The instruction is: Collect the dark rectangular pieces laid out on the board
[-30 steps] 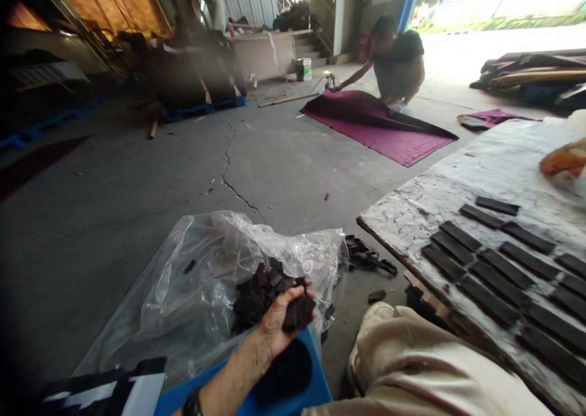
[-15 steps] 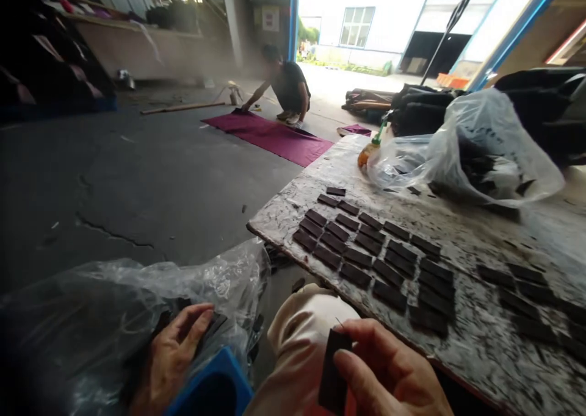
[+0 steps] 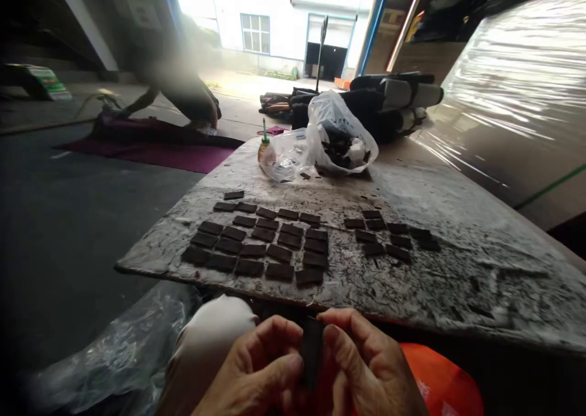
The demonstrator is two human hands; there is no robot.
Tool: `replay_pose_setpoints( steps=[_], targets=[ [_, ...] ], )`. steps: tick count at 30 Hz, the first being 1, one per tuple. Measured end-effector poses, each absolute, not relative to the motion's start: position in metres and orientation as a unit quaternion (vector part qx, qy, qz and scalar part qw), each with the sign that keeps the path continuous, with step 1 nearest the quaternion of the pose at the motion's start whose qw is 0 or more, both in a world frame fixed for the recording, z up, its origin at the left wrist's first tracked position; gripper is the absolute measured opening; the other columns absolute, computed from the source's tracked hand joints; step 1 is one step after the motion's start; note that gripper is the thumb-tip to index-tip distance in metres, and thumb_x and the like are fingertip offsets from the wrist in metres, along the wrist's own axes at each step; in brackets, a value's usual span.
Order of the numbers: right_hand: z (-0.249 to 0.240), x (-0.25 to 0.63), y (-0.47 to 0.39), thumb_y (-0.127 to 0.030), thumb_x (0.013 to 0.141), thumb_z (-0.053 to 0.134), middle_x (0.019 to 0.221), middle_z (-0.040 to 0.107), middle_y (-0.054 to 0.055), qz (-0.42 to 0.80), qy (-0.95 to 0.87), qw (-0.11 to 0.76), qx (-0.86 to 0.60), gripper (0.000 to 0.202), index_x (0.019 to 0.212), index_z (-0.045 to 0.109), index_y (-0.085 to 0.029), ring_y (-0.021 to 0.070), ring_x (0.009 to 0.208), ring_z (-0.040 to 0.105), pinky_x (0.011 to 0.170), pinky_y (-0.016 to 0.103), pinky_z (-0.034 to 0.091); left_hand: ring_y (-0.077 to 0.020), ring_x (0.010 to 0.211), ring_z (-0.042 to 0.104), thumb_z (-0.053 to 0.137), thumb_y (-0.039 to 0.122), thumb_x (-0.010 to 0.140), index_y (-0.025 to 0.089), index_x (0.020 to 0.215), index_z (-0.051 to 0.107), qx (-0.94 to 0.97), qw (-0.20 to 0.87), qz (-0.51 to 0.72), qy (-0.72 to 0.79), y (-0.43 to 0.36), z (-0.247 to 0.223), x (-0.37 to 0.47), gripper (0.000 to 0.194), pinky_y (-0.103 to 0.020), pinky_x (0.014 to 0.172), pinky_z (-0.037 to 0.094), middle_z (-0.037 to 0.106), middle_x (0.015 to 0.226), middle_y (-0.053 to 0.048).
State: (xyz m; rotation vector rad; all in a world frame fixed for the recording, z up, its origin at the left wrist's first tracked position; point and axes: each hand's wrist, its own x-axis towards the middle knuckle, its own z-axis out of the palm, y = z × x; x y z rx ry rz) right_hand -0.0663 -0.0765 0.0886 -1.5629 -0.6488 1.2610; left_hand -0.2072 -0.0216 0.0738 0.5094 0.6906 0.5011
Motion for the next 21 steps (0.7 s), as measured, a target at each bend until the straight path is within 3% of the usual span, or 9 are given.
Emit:
replay_pose_setpoints(
  steps=[6, 10, 13, 21],
  targets=[
    [0.063, -0.036, -0.087, -0.063, 0.073, 0.062, 0.031, 0.051, -0.006, 0.501, -0.254, 0.518, -0.645, 0.051, 0.09, 0.064, -0.015, 0.0068, 0.027, 0.044, 0.035, 0.016, 0.033, -0.0093, 0.048, 0.053, 0.085, 0.029, 0.053, 0.016, 0.077, 0.057, 0.182, 0.907, 0.206, 0.317, -0.029, 0.052, -0.182, 0.039, -0.022, 0.05, 0.042, 0.061, 0.059, 0.002],
    [0.061, -0.028, -0.083, -0.046, 0.065, 0.076, 0.055, 0.064, -0.003, 0.479, -0.266, 0.5, -0.671, 0.035, 0.084, 0.068, -0.018, 0.0069, 0.039, 0.05, 0.041, 0.017, 0.04, -0.0102, 0.052, 0.055, 0.08, 0.029, 0.06, 0.016, 0.079, 0.057, 0.231, 0.901, 0.2, 0.309, -0.03, 0.043, -0.174, 0.033, -0.023, 0.053, 0.041, 0.062, 0.063, 0.0],
    [0.06, -0.026, -0.081, -0.032, 0.065, 0.074, 0.063, 0.067, -0.003, 0.457, -0.303, 0.468, -0.693, 0.017, 0.078, 0.07, -0.021, 0.0099, 0.051, 0.058, 0.048, 0.016, 0.045, -0.0099, 0.051, 0.051, 0.075, 0.032, 0.063, 0.016, 0.078, 0.055, 0.31, 0.87, 0.184, 0.336, -0.026, 0.045, -0.172, 0.03, -0.022, 0.051, 0.038, 0.059, 0.061, 0.001],
    [0.054, -0.017, -0.075, -0.026, 0.074, 0.067, 0.071, 0.069, -0.003, 0.307, -0.483, 0.417, -0.707, 0.006, 0.079, 0.07, -0.026, 0.0128, 0.062, 0.065, 0.056, 0.014, 0.05, -0.0114, 0.057, 0.046, 0.065, 0.028, 0.065, 0.018, 0.076, 0.052, 0.366, 0.836, 0.174, 0.371, -0.019, 0.048, -0.167, 0.02, -0.024, 0.051, 0.036, 0.053, 0.065, 0.002]
  ],
)
